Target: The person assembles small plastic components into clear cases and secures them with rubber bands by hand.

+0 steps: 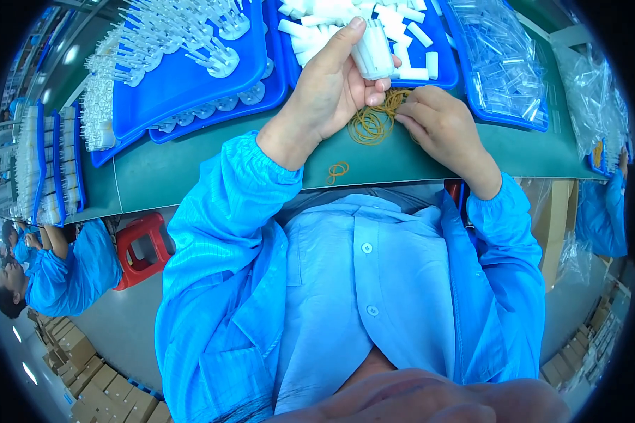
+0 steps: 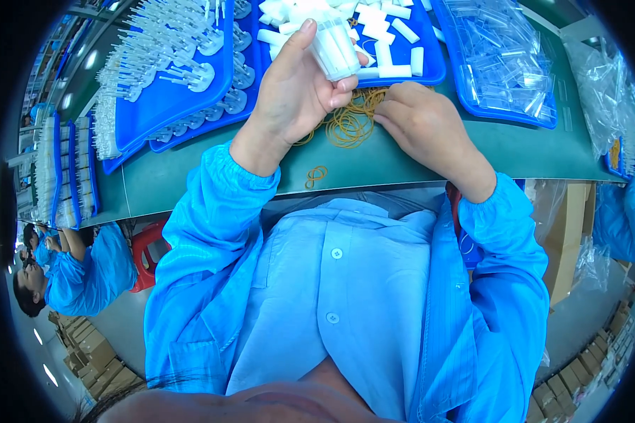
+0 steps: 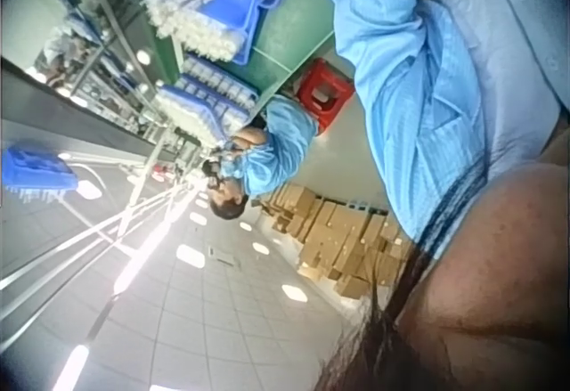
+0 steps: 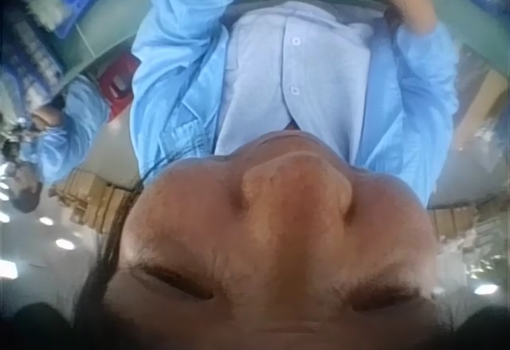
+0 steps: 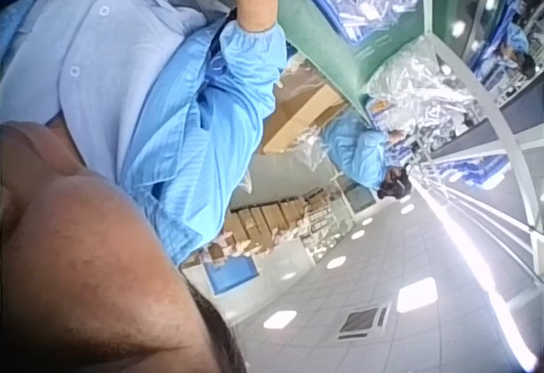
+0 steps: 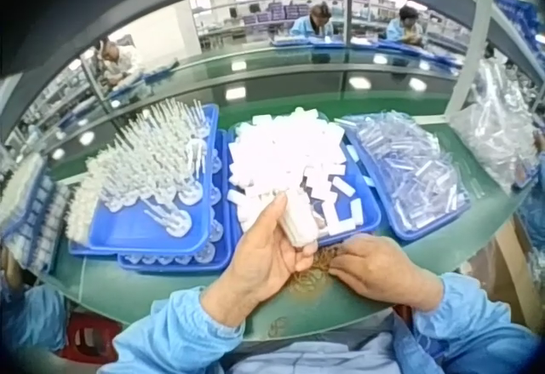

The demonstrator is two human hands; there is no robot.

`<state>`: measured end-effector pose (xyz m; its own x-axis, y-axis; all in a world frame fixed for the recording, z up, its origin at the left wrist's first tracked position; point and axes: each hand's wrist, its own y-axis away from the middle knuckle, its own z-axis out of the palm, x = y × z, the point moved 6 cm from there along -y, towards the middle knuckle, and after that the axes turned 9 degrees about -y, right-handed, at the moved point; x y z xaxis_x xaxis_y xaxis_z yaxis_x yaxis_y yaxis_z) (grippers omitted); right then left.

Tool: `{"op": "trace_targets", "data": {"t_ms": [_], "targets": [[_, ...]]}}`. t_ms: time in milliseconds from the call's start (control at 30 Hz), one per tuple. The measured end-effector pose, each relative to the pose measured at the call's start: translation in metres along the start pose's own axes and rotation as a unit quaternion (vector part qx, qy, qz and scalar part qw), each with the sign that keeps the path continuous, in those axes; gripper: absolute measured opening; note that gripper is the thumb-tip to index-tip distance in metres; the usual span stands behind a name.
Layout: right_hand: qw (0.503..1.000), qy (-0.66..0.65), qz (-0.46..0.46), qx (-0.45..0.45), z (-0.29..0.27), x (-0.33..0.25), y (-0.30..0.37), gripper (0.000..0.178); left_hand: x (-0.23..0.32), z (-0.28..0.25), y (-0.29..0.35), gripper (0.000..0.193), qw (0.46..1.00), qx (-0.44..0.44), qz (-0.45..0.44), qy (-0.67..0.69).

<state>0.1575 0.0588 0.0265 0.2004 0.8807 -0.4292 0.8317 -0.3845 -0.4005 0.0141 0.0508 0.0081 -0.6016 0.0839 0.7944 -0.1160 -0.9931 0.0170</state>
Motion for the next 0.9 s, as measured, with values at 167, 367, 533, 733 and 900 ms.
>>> {"op": "trace_targets", "data": {"t_ms": [167, 367, 533, 733, 900], "targets": [[0.979, -0.152, 0.136, 0.026, -0.028, 0.022, -0.014, 0.008, -0.001, -0.001, 0.000, 0.044, 1.000, 0.003, -0.007, 0.018], [0.937, -0.264, 0.224, 0.054, -0.046, 0.058, -0.026, 0.012, 0.002, -0.004, 0.001, 0.029, 0.990, -0.003, -0.017, -0.138], [0.883, -0.395, 0.252, 0.031, -0.043, 0.060, -0.049, 0.016, 0.005, -0.004, 0.003, 0.044, 0.929, 0.092, 0.088, -0.348], [0.872, -0.434, 0.225, 0.027, -0.031, 0.054, -0.053, 0.015, 0.001, 0.002, 0.001, 0.042, 0.880, 0.047, 0.070, -0.468], [0.713, -0.673, 0.183, 0.065, -0.020, 0.063, -0.048, 0.014, 0.012, 0.012, 0.005, 0.035, 0.727, 0.116, 0.157, -0.658]]}}
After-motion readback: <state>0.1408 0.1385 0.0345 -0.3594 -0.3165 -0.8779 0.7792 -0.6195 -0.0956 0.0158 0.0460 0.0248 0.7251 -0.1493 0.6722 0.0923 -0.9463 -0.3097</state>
